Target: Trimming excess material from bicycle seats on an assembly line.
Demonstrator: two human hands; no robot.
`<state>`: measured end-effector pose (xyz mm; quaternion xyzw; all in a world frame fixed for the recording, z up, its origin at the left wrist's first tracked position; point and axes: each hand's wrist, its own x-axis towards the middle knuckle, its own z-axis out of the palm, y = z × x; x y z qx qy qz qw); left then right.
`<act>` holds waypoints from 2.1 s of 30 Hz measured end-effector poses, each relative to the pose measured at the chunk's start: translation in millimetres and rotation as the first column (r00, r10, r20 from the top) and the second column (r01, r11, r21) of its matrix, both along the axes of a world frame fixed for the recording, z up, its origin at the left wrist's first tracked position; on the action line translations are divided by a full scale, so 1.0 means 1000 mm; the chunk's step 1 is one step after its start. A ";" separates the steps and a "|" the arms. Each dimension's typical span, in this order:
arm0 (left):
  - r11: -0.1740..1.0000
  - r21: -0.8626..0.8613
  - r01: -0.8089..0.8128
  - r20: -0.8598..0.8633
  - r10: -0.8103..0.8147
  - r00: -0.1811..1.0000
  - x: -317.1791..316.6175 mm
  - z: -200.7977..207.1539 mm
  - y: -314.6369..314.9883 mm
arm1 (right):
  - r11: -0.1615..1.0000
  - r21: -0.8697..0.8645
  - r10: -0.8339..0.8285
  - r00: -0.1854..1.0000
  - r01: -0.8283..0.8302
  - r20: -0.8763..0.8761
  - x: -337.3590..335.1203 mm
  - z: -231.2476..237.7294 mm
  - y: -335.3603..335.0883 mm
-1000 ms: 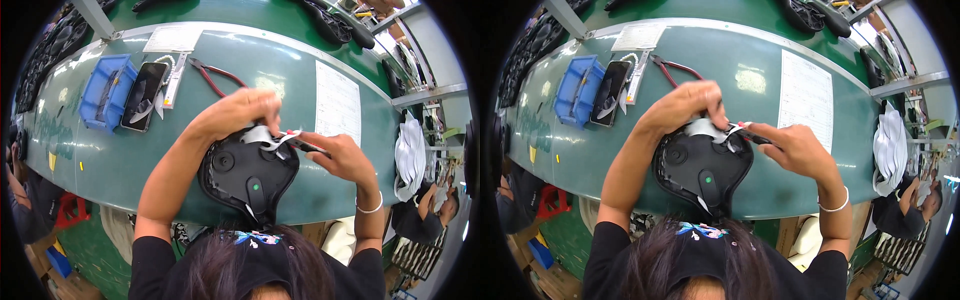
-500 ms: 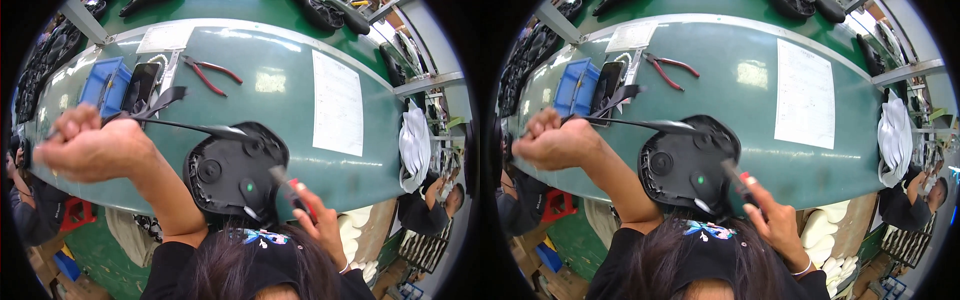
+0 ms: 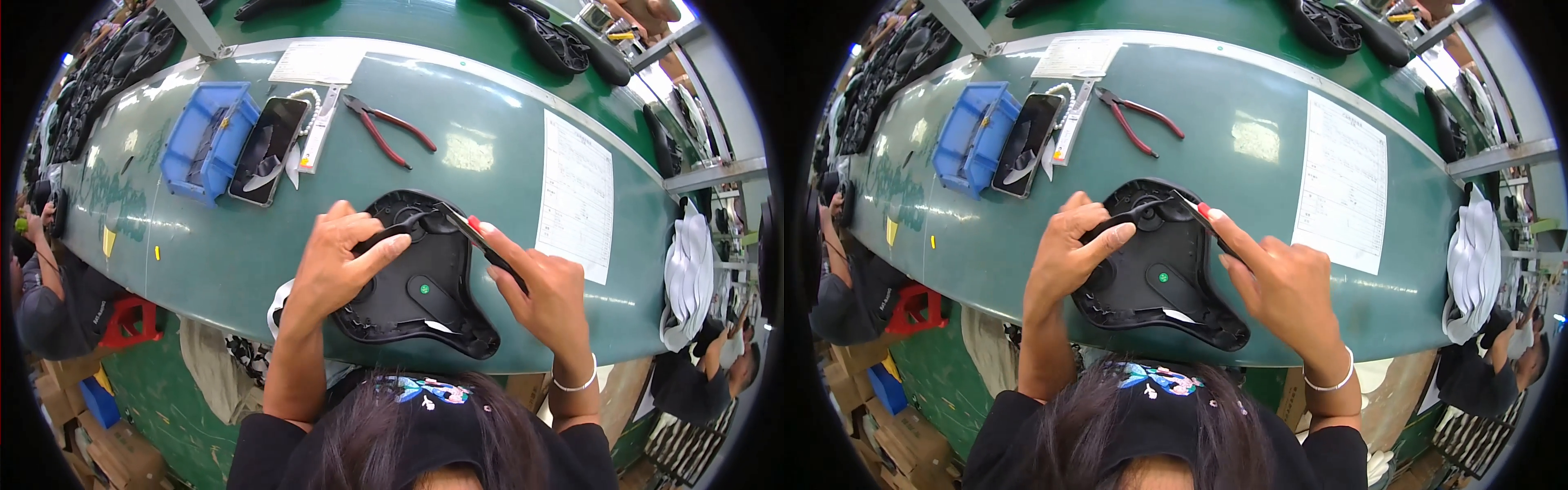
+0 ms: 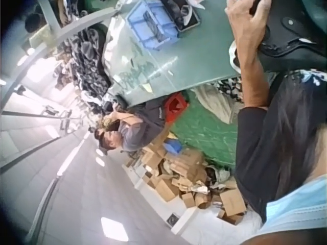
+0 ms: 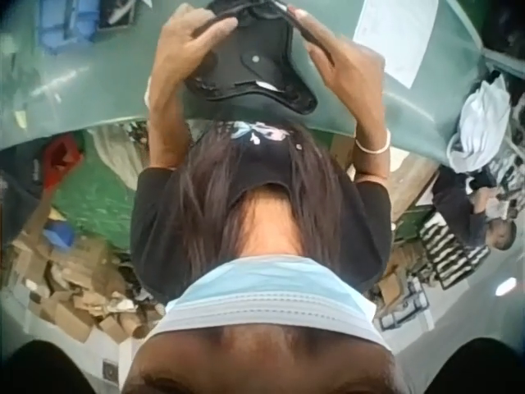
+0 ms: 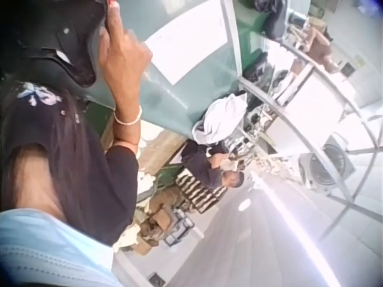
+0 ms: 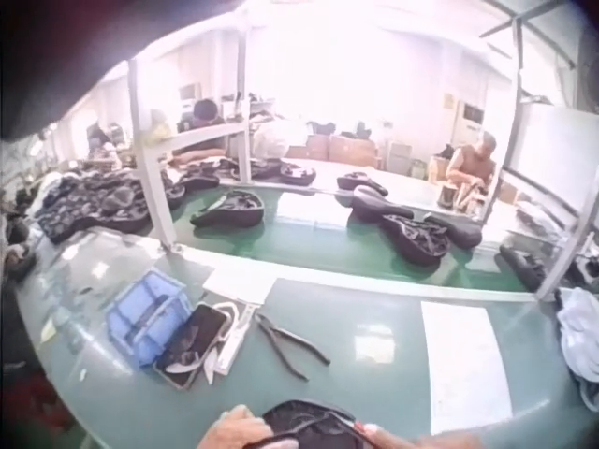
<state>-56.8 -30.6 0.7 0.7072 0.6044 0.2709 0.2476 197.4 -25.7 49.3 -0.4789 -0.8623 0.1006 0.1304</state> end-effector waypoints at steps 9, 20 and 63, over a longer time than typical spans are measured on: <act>0.930 -0.095 -0.356 0.844 -0.115 -0.525 -0.067 -0.034 0.012 | 0.998 -0.058 -0.002 0.991 0.010 0.137 0.005 -0.007 -0.033; 0.792 -0.568 0.222 0.487 0.106 0.867 -0.034 -0.045 0.000 | 0.774 -0.633 -0.538 0.523 -0.004 -0.661 -0.003 -0.073 0.005; 0.985 0.143 -0.097 0.517 0.009 0.856 0.111 -0.078 0.127 | 0.950 -0.303 -0.301 0.034 -0.077 -0.953 -0.006 -0.083 0.455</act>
